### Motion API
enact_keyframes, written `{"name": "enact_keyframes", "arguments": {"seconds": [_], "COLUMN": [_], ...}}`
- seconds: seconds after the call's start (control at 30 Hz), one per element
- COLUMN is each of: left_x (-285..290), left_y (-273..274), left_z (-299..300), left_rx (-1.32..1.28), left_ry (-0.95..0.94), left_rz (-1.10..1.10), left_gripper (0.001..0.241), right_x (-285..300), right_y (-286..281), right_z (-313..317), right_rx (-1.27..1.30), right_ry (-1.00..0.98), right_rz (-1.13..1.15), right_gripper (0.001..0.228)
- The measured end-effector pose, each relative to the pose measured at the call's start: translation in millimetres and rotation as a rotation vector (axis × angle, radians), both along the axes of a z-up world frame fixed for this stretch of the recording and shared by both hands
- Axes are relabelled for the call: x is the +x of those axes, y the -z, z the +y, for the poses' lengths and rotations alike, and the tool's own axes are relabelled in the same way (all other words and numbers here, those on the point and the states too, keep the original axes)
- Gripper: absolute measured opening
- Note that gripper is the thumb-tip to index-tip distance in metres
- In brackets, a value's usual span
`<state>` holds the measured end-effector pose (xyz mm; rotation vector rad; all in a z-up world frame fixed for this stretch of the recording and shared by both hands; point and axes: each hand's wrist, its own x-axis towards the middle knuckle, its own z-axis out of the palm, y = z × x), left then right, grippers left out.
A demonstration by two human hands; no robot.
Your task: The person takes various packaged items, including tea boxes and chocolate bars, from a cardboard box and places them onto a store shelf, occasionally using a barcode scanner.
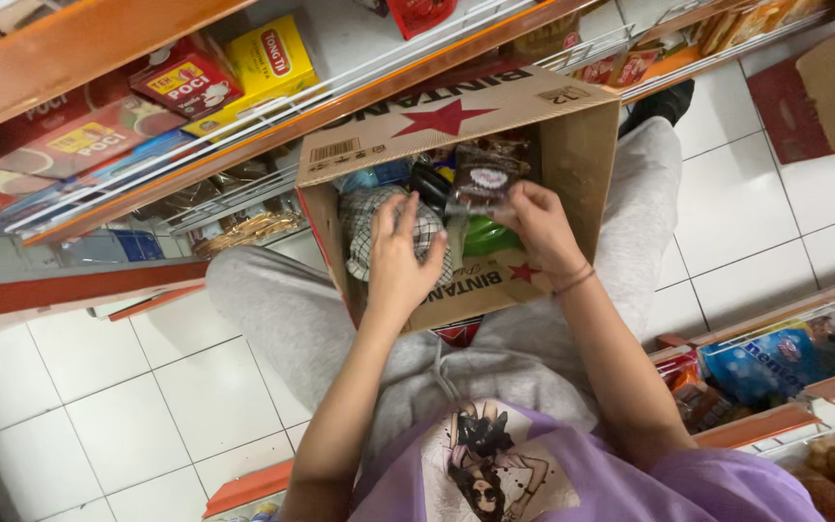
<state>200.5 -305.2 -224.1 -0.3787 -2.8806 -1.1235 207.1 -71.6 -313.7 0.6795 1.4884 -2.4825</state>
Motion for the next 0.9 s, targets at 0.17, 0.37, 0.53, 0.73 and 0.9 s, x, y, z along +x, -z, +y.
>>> {"name": "enact_keyframes", "arguments": {"seconds": [0.17, 0.37, 0.53, 0.73, 0.9], "left_x": [-12.2, -1.5, -10.3, -36.7, -52.8], "left_y": [-7.2, -56.4, -98.6, -135.5, -152.9], "left_z": [22.0, 47.9, 60.6, 68.0, 64.8], "left_rx": [0.352, 0.604, 0.547, 0.666, 0.986], "left_ry": [0.053, 0.184, 0.223, 0.069, 0.063], "left_rz": [-0.638, -0.506, -0.145, -0.351, -0.264], "left_gripper": [0.048, 0.038, 0.028, 0.021, 0.016], "right_x": [67.8, 68.6, 60.7, 48.5, 33.9], "right_y": [-39.3, -95.4, -109.6, -122.1, -149.5], "right_z": [3.2, -1.1, -2.0, -5.0, -8.7], "right_rx": [0.074, 0.061, 0.281, 0.170, 0.280], "right_ry": [-0.159, -0.021, -0.053, -0.068, -0.140], "right_rz": [0.107, 0.182, 0.120, 0.397, 0.243], "right_gripper": [0.022, 0.047, 0.036, 0.042, 0.040]}}
